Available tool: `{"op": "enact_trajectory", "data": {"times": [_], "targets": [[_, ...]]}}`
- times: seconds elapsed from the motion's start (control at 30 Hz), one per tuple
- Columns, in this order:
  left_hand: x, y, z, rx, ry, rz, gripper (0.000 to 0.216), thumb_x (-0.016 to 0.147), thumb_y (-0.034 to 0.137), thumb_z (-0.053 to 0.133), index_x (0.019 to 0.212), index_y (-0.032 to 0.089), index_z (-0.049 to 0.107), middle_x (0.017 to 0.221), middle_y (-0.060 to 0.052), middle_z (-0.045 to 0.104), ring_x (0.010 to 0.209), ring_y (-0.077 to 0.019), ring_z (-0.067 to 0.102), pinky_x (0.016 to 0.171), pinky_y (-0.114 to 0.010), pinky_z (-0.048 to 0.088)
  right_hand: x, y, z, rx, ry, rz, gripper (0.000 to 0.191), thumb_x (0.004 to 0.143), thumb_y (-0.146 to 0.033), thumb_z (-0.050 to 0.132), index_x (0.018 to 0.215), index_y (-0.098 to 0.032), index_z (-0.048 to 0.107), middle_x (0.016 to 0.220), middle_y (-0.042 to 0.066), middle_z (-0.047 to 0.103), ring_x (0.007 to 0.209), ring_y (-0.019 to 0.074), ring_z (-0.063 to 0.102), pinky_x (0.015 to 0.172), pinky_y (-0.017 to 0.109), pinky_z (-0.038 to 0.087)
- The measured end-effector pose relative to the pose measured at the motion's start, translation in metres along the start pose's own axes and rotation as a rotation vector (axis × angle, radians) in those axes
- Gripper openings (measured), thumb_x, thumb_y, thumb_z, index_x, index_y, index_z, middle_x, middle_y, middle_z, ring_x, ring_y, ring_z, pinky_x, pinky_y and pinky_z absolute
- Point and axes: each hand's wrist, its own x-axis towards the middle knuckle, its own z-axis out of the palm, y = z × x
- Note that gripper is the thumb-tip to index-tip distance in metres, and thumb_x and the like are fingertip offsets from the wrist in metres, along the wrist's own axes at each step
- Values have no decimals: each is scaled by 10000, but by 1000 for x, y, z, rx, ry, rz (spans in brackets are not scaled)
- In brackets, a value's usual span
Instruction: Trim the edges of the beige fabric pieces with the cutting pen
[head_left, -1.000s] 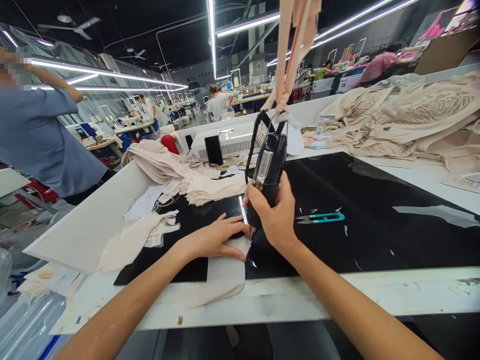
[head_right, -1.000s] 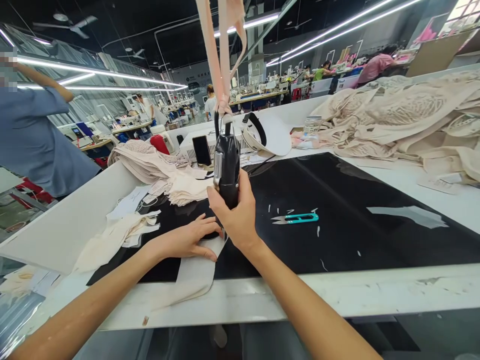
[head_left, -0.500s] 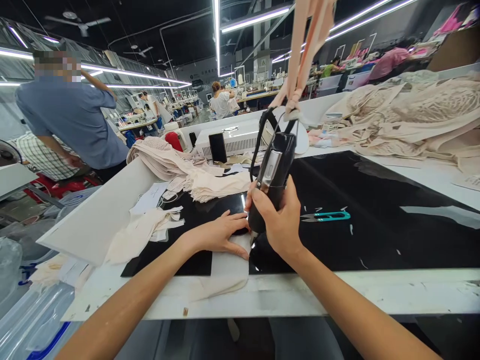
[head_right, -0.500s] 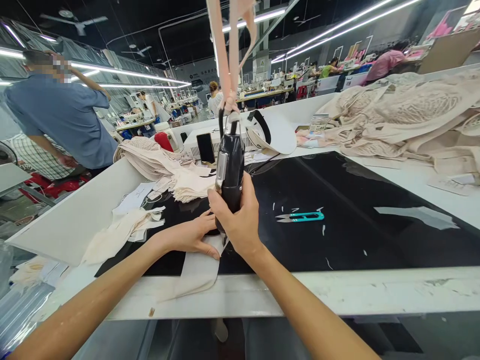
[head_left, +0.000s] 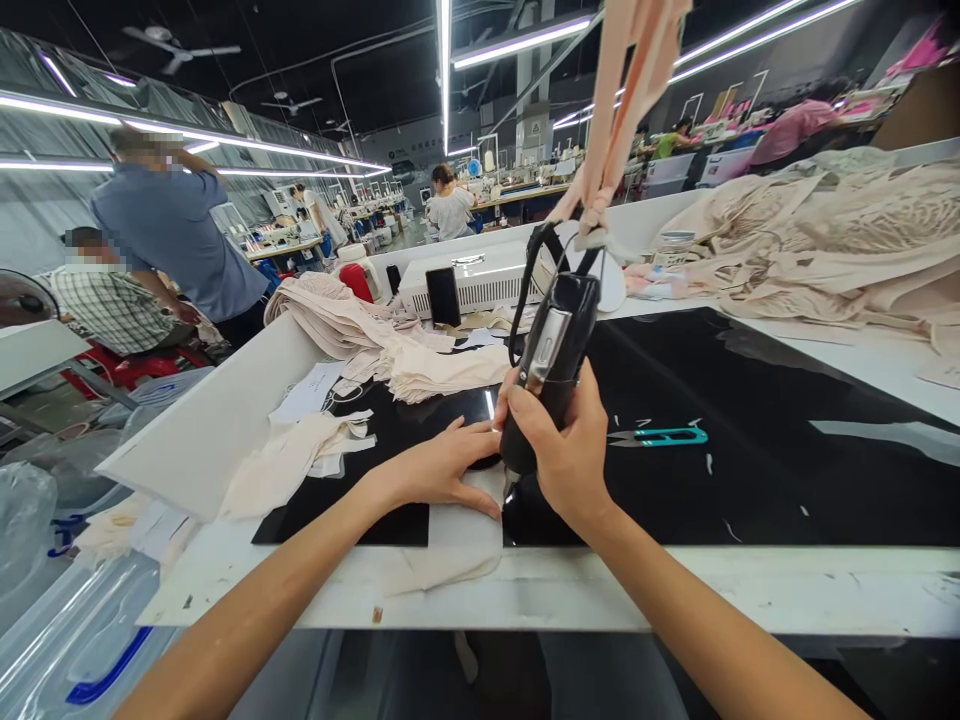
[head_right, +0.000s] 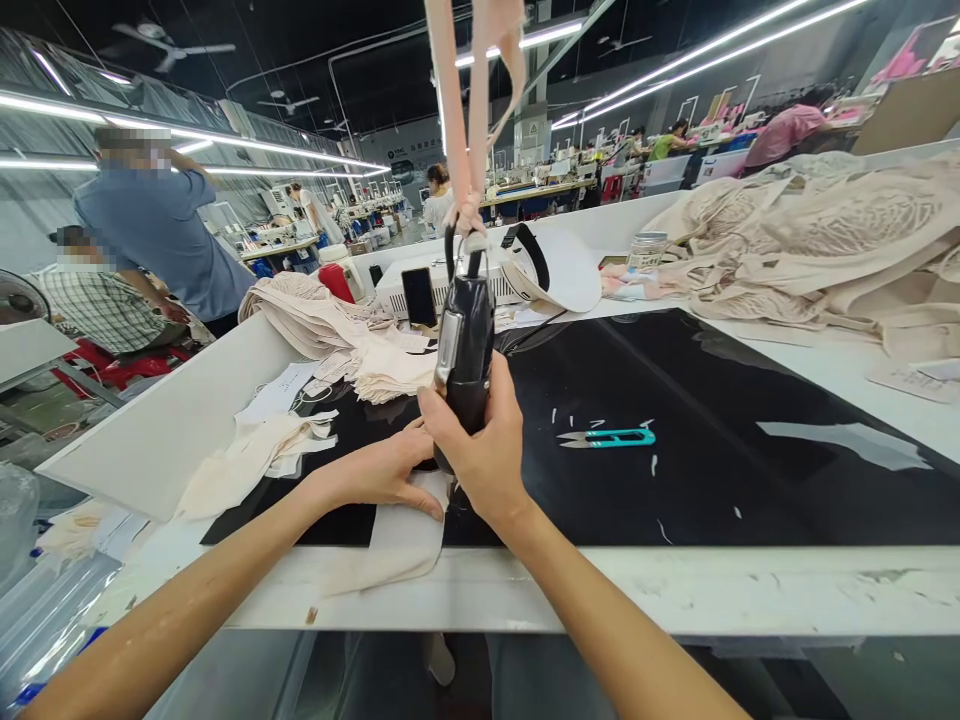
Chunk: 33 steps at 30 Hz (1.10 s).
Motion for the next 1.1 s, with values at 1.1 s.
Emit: {"op": "enact_trajectory", "data": {"times": [1.1], "targets": [[-59, 4, 27, 263, 371, -65, 369, 1151, 52, 590, 1373, 198, 845, 1385, -109, 875, 1282, -250, 855, 1132, -367, 694, 12, -22, -21, -35, -41, 46, 564, 814, -596, 1062, 1152, -300, 721, 836, -66, 768, 621, 173, 712, 616, 342, 638]]}}
